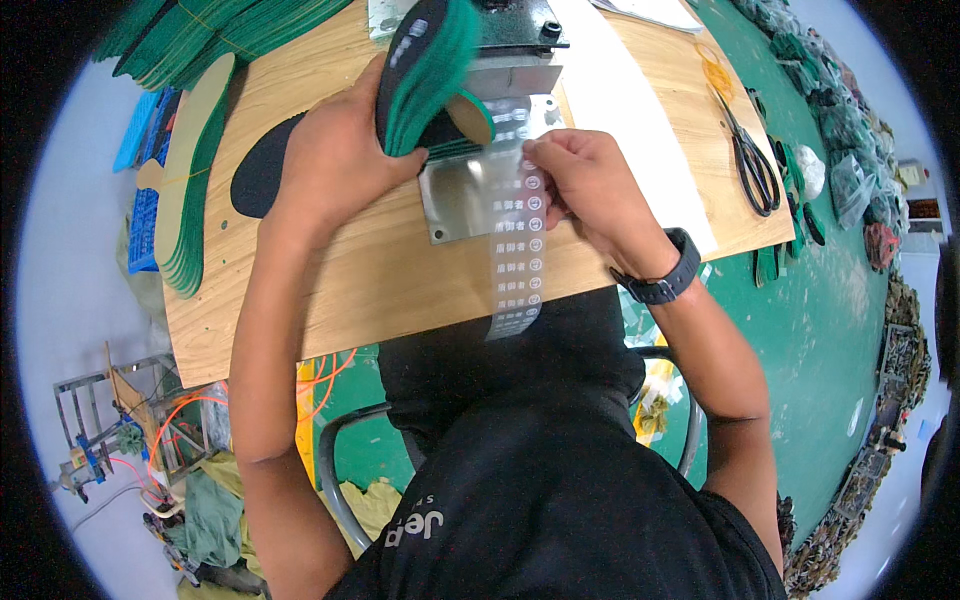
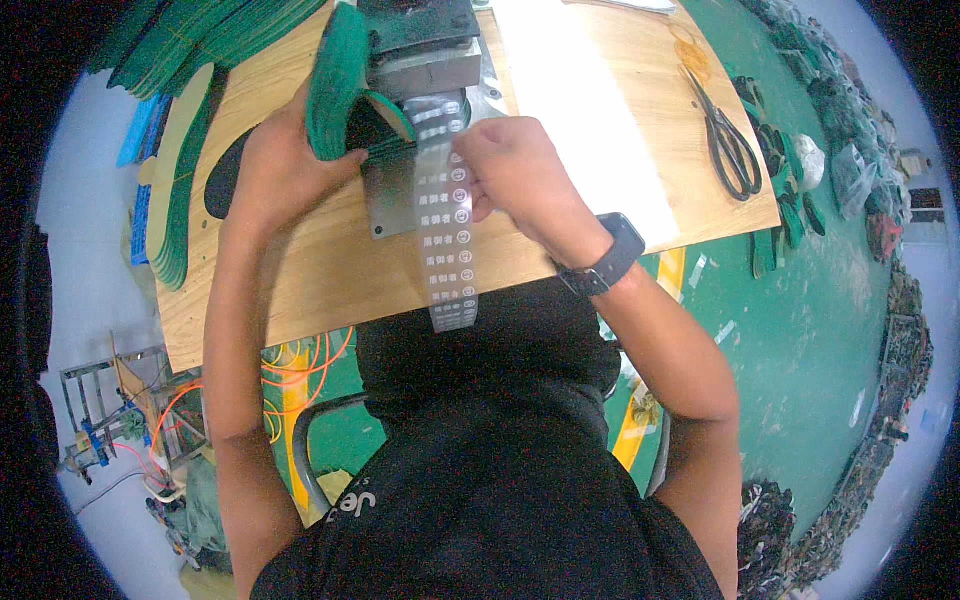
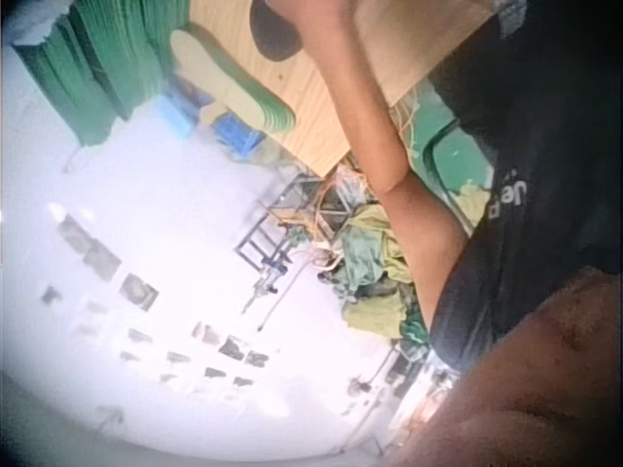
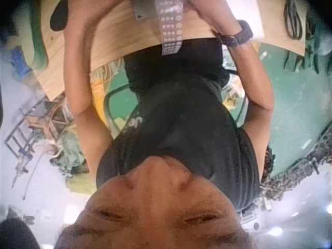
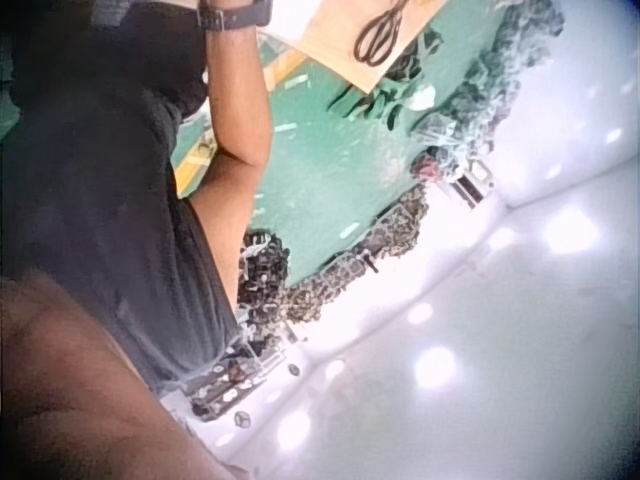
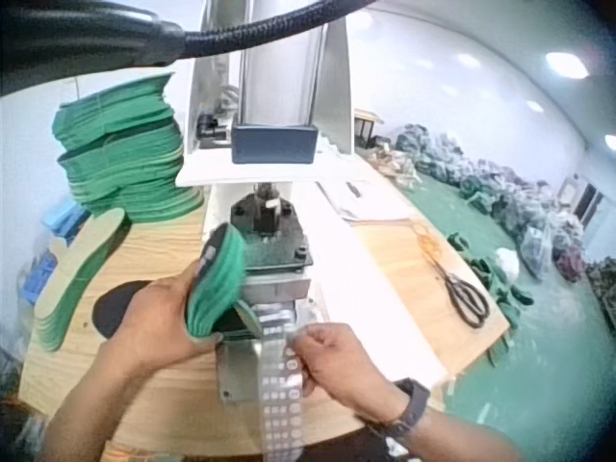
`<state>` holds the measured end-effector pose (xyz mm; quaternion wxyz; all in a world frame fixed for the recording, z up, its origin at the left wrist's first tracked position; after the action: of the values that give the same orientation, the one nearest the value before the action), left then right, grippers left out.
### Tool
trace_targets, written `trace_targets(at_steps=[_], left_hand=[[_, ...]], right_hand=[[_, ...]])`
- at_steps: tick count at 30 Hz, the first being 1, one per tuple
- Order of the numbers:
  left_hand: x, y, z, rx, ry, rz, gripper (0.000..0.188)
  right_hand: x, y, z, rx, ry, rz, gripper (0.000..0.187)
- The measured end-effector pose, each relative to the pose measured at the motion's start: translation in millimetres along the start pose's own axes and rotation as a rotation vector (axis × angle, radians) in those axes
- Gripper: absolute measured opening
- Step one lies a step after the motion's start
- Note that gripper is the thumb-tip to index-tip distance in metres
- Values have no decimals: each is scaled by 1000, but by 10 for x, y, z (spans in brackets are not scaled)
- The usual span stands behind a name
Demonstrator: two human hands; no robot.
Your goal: The person picks up a stack of green shoe insoles and places them under a press machine one at a time to apply size stickers, then uses shears to cut the sticker strip.
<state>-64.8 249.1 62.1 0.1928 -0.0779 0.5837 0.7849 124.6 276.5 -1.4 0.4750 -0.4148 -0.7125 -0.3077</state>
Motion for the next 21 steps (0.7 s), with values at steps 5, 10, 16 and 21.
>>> trace_targets(at_steps=[5,10,16,21], left_hand=[[47,109,-15,-18,97,-104,60],[282,333,-98,-277,218,-453,24],[384,500,-220,-486,221,-583,15],[487,460,-228,-492,229,-606,14]], right_hand=[[-102,251,-131,-79,-29,242,24],[-11,-2,53,45,-40,47,27],[-4,-17,137,21,-64,-129,28],[-11,-45,155,56,-66,-141,27]])
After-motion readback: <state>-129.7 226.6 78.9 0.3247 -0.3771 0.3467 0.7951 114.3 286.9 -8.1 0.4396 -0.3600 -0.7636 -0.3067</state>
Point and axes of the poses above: each hand's wrist, its own z-axis towards the middle knuckle, its own y-axis out of the back of the hand, x = y × z, the point moved 9 cm from there along z, towards the middle knuckle, and after that the axes turned 5 degrees about -y, right-handed, at the moved point
